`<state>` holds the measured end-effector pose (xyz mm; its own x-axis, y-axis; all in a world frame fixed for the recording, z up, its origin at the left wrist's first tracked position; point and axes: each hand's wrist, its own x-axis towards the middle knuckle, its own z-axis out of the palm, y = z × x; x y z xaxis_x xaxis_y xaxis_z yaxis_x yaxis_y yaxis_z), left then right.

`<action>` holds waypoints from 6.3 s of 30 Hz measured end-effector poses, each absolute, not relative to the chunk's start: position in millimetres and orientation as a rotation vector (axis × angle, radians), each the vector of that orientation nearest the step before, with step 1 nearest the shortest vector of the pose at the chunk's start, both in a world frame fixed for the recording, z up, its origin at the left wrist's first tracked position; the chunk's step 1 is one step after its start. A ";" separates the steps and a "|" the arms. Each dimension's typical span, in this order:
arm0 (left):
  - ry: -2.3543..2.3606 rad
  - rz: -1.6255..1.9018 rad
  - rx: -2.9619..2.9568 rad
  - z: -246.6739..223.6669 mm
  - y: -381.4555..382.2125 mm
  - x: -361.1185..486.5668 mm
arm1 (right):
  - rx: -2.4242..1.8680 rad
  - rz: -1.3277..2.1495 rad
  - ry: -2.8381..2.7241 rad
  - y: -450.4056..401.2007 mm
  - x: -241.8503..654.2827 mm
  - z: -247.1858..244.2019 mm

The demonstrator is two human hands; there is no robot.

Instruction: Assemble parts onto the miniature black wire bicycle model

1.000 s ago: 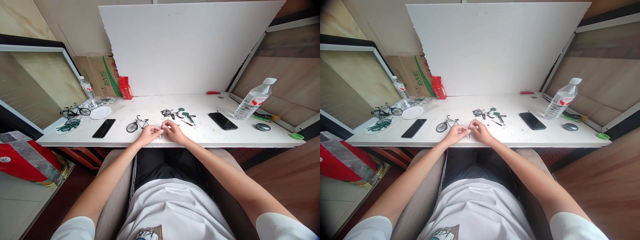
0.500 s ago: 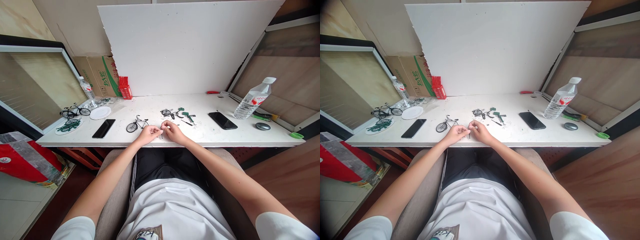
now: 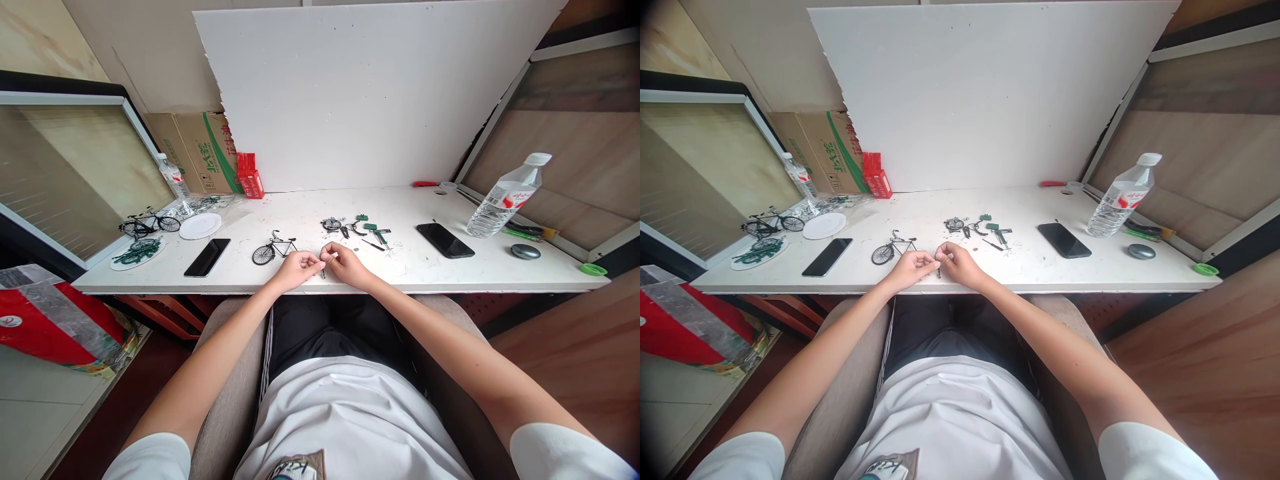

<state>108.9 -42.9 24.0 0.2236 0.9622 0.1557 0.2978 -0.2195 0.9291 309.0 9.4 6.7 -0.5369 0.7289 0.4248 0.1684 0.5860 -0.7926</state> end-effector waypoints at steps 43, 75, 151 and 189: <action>1.233 1.111 1.580 14.8 -36.8 107.9 | -1.218 0.071 -2.280 68.9 403.7 40.7; 1.282 1.329 1.493 7.0 -31.0 110.6 | -0.827 0.910 -1.667 25.3 334.4 16.8; 1.301 1.269 1.860 -1.1 -37.0 114.0 | -0.823 0.748 -2.023 8.3 325.8 17.7; 1.236 1.268 1.499 -1.0 -28.6 110.7 | -1.476 0.072 -2.141 75.3 398.5 13.4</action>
